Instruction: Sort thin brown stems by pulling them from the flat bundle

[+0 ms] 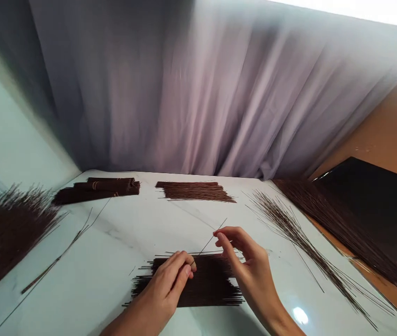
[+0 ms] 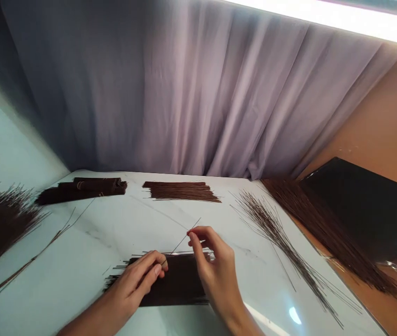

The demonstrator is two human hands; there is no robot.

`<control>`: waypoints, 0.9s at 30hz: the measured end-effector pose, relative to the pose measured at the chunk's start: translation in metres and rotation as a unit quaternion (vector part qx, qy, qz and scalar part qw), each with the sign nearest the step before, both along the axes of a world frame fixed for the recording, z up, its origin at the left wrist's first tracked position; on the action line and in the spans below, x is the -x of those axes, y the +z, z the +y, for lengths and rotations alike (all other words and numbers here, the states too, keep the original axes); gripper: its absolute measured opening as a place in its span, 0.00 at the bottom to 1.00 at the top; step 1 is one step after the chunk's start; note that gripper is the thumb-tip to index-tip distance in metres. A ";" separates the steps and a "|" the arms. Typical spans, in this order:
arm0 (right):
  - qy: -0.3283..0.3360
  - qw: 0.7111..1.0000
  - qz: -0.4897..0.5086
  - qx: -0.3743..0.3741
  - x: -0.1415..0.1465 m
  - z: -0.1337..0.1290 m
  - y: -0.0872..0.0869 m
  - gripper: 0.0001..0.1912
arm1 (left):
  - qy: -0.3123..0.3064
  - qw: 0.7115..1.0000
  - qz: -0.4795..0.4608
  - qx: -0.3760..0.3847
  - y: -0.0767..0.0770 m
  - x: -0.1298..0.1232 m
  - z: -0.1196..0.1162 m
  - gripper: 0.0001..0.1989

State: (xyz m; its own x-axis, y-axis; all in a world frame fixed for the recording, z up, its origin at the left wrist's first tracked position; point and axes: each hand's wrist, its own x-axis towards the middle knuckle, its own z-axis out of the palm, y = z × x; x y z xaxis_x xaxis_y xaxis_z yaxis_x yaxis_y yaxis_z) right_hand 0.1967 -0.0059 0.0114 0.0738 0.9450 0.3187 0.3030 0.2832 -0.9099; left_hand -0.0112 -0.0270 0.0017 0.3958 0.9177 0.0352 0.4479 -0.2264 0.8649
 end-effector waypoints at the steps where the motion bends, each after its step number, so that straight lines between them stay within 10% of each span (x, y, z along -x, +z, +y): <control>1: 0.000 1.000 0.008 0.006 0.001 0.000 0.000 0.14 | -0.011 1.000 0.005 0.023 0.004 -0.001 -0.001 0.13; 11: 0.065 0.997 0.030 0.012 0.028 -0.016 -0.015 0.13 | -0.016 0.950 -0.212 0.228 -0.004 -0.013 -0.002 0.15; 27: 0.039 0.971 -0.173 -0.160 0.023 -0.023 -0.036 0.07 | 0.102 0.944 -0.277 0.146 -0.008 -0.011 0.014 0.18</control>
